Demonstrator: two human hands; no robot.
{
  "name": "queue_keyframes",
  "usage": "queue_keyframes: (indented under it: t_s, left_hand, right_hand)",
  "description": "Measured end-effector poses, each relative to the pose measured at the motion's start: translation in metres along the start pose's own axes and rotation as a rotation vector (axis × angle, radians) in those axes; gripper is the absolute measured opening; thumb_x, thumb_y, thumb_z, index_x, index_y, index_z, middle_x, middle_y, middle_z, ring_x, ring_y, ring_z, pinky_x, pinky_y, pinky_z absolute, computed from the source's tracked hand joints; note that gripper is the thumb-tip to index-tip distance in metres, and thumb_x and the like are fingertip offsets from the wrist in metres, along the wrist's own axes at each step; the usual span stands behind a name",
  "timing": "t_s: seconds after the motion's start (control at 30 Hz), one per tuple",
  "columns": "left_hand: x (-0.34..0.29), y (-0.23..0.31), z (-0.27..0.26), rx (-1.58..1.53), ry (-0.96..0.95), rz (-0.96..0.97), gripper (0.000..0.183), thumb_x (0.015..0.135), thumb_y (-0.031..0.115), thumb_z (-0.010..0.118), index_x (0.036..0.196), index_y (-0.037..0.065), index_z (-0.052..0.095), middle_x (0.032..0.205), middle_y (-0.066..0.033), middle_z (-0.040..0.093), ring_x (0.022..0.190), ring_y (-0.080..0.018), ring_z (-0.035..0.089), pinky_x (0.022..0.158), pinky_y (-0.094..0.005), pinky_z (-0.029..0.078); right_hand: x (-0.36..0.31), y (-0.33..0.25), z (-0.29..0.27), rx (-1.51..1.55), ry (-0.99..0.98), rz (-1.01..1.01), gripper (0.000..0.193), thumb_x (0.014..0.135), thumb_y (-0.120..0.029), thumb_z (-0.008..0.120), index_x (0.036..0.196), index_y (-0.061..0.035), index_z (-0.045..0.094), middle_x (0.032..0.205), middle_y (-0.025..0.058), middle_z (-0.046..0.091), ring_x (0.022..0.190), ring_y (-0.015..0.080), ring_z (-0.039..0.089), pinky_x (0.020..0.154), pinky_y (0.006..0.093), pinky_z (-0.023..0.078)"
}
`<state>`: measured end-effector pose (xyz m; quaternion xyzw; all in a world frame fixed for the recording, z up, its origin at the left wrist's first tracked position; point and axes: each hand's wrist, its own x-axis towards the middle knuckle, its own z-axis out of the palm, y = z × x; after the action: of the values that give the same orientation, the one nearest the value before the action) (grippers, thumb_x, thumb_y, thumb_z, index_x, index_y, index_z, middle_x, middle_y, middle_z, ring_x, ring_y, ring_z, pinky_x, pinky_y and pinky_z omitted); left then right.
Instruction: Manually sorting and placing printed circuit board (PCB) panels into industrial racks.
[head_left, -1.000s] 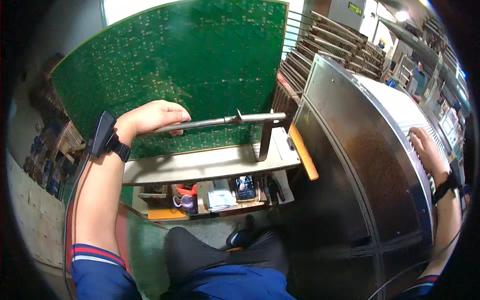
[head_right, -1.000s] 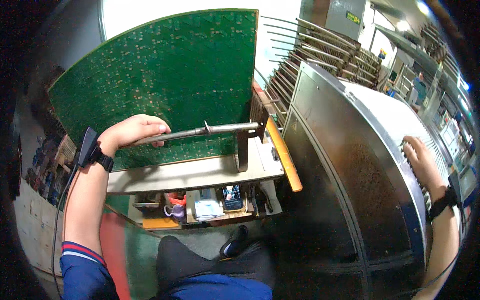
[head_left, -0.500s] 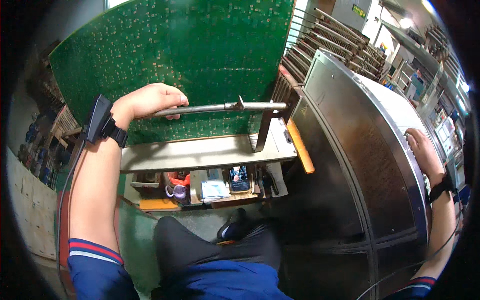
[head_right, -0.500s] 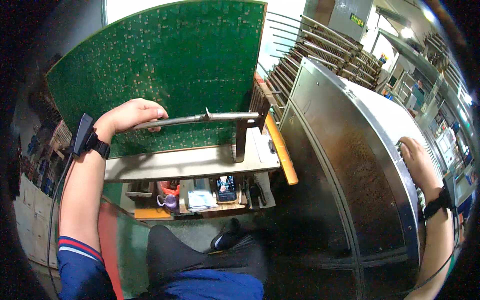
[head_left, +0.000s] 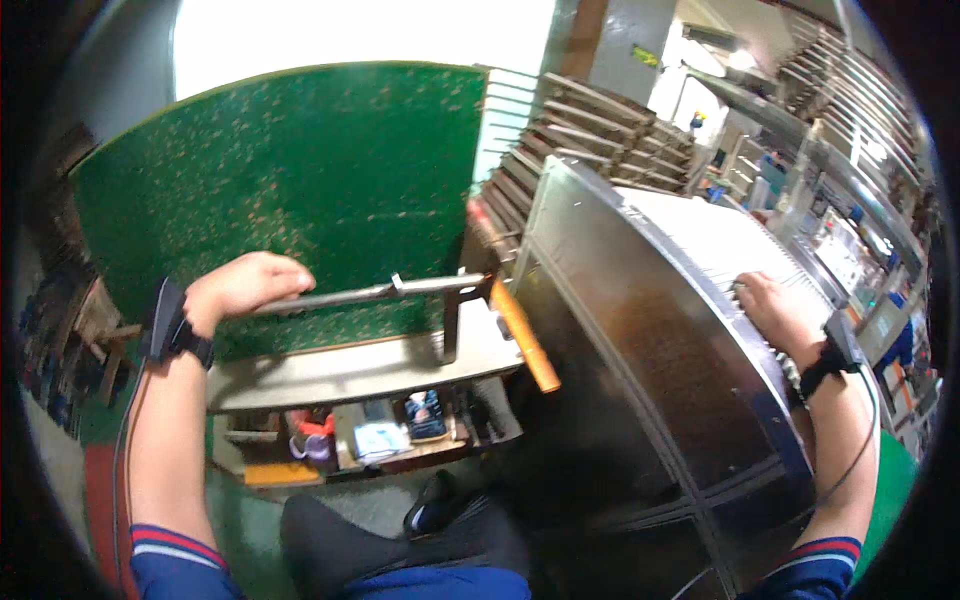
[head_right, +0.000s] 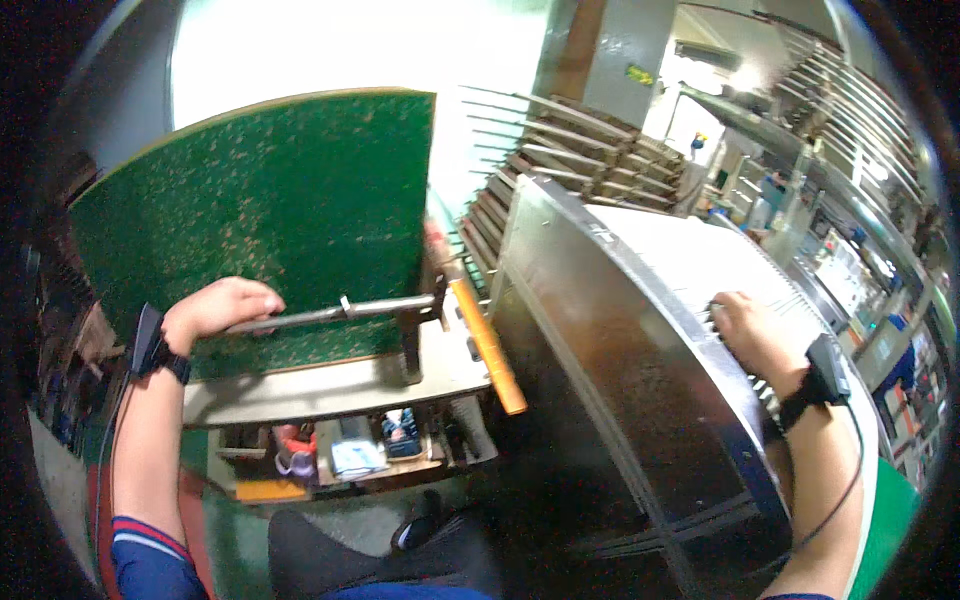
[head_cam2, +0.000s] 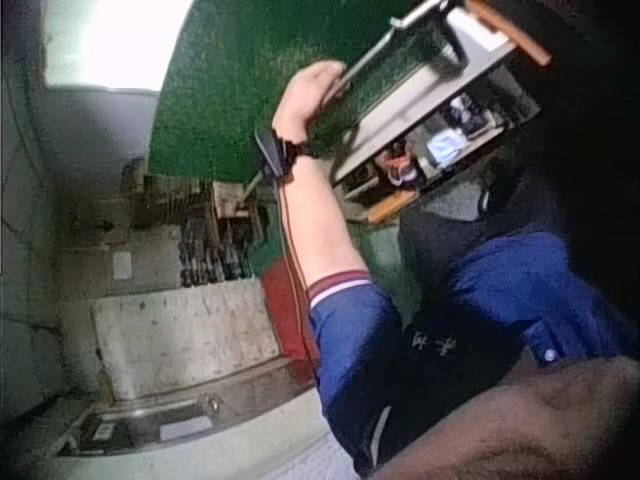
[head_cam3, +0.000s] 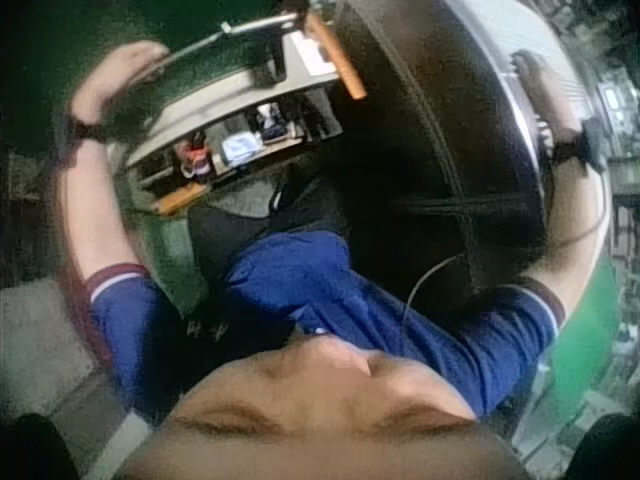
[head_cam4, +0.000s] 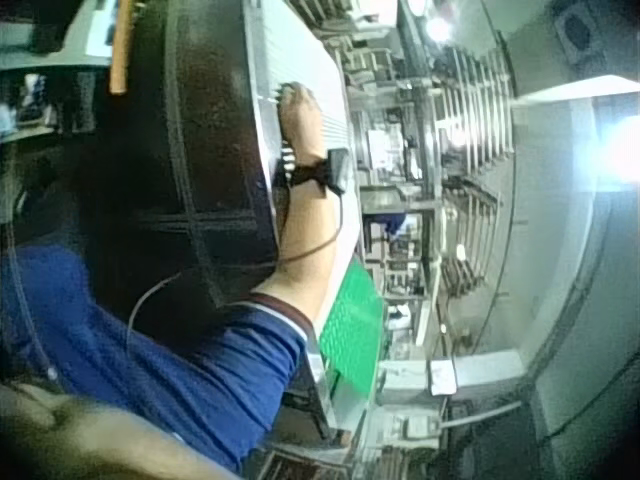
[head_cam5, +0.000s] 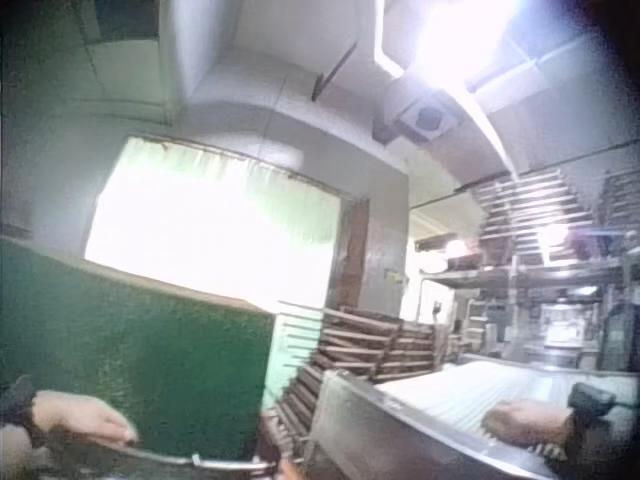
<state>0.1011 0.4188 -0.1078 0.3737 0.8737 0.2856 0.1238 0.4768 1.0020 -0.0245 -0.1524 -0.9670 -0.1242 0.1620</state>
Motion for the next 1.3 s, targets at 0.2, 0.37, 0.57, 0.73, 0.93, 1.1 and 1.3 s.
queue_keyframes:
  t_s: [0.2, 0.37, 0.57, 0.73, 0.93, 1.1, 1.3]
  left_hand:
    - [-0.013, 0.006, -0.003, -0.038, 0.018, -0.068, 0.032, 0.103, 0.028, 0.063, 0.114, 0.001, 0.074, 0.095, -0.0048, 0.074, 0.089, -0.0129, 0.065, 0.083, -0.031, 0.054]
    - [-0.01, -0.006, -0.003, -0.046, 0.008, -0.051, 0.032, 0.103, 0.029, 0.061, 0.112, 0.001, 0.074, 0.092, -0.0053, 0.073, 0.086, -0.0142, 0.065, 0.082, -0.0331, 0.054]
    - [0.004, 0.003, -0.001, 0.061, 0.019, 0.055, 0.032, 0.104, 0.03, 0.058, 0.114, 0.004, 0.074, 0.096, -0.0053, 0.075, 0.091, -0.0163, 0.068, 0.084, -0.0333, 0.054]
    - [-0.004, 0.009, 0.0, -0.077, -0.052, -0.098, 0.035, 0.106, 0.03, 0.057, 0.115, 0.0, 0.072, 0.094, -0.0049, 0.074, 0.088, -0.0127, 0.067, 0.085, -0.0311, 0.054]
    - [-0.005, 0.001, -0.001, -0.137, -0.051, -0.097, 0.033, 0.107, 0.029, 0.058, 0.115, 0.0, 0.071, 0.091, -0.0046, 0.074, 0.084, -0.0123, 0.068, 0.082, -0.0297, 0.055]
    - [-0.001, -0.007, -0.001, -0.167, -0.058, -0.097, 0.033, 0.107, 0.03, 0.058, 0.113, 0.0, 0.072, 0.091, -0.0042, 0.073, 0.083, -0.0119, 0.067, 0.08, -0.0295, 0.055]
    - [-0.002, -0.004, 0.001, -0.158, -0.039, -0.098, 0.034, 0.107, 0.03, 0.059, 0.113, -0.001, 0.072, 0.089, -0.0042, 0.073, 0.081, -0.012, 0.067, 0.079, -0.0294, 0.055]
  right_hand:
    - [0.009, -0.004, 0.009, 0.006, 0.044, -0.03, 0.027, 0.102, -0.027, 0.055, 0.113, -0.0051, 0.068, 0.11, 0.0209, 0.069, 0.106, 0.041, 0.066, 0.095, 0.0492, 0.052]
    - [0.016, 0.002, 0.013, 0.065, 0.036, -0.093, 0.028, 0.101, -0.025, 0.053, 0.105, -0.0005, 0.066, 0.105, 0.0248, 0.068, 0.104, 0.0429, 0.065, 0.093, 0.0502, 0.052]
    - [0.003, 0.005, -0.004, 0.082, 0.01, -0.073, 0.028, 0.102, -0.023, 0.054, 0.109, 0.0019, 0.065, 0.106, 0.0256, 0.067, 0.105, 0.0449, 0.062, 0.094, 0.0486, 0.049]
    - [0.011, 0.004, 0.007, 0.086, 0.011, -0.083, 0.029, 0.102, -0.02, 0.053, 0.115, 0.0032, 0.066, 0.112, 0.0249, 0.068, 0.11, 0.0426, 0.063, 0.098, 0.0464, 0.049]
    - [0.011, 0.01, 0.008, 0.044, 0.01, -0.098, 0.03, 0.102, -0.02, 0.053, 0.116, 0.0034, 0.066, 0.114, 0.024, 0.069, 0.111, 0.0411, 0.064, 0.098, 0.0446, 0.05]
    - [0.011, 0.006, 0.005, 0.056, -0.002, -0.095, 0.031, 0.103, -0.02, 0.052, 0.117, 0.0031, 0.066, 0.115, 0.0236, 0.068, 0.111, 0.0408, 0.064, 0.098, 0.0444, 0.05]
    - [0.01, 0.002, 0.004, 0.051, 0.004, -0.099, 0.03, 0.103, -0.02, 0.052, 0.117, 0.0027, 0.065, 0.115, 0.0235, 0.068, 0.111, 0.0407, 0.064, 0.098, 0.0441, 0.049]
